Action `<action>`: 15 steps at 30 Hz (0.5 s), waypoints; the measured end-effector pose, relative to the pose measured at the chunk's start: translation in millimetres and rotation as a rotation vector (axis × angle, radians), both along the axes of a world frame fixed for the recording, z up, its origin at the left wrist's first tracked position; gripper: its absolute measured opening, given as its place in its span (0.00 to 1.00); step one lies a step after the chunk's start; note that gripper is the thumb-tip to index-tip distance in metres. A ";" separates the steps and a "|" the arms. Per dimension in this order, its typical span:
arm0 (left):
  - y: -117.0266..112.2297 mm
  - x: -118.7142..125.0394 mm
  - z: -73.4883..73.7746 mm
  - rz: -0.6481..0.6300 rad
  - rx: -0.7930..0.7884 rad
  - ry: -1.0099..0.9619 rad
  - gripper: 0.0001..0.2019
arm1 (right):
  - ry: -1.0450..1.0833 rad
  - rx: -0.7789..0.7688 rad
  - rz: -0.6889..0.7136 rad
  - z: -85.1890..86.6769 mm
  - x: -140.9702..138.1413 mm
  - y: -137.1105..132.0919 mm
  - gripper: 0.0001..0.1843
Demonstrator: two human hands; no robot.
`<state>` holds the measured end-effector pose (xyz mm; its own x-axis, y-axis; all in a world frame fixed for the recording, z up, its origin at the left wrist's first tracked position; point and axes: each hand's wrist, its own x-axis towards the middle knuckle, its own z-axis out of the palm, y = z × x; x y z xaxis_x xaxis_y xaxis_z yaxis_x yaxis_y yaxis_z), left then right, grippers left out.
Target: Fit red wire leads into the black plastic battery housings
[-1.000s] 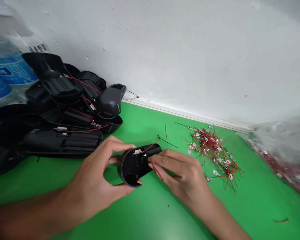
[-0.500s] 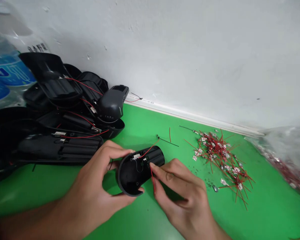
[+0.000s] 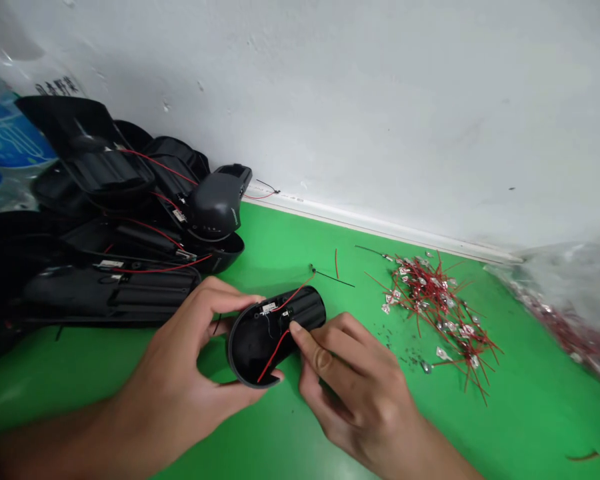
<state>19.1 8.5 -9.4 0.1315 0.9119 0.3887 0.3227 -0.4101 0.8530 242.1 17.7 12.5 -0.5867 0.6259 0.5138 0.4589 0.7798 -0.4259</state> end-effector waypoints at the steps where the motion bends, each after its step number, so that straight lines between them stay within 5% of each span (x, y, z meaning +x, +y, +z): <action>1: 0.0 -0.5 0.6 0.003 0.000 0.003 0.33 | -0.012 0.018 0.004 -0.4 0.6 0.0 0.38; 9: 3.3 -4.2 -0.2 0.011 -0.026 -0.005 0.32 | -0.012 0.049 0.009 -0.8 0.0 7.3 0.34; 15: 5.0 -1.9 -4.3 -0.034 -0.014 -0.076 0.31 | 0.121 0.083 -0.109 22.8 12.4 16.7 0.25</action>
<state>17.2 13.6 -13.7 0.1334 0.9128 0.3860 0.2431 -0.4077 0.8802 254.6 34.3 35.3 -0.4481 0.6349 0.6293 0.4921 0.7629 -0.4193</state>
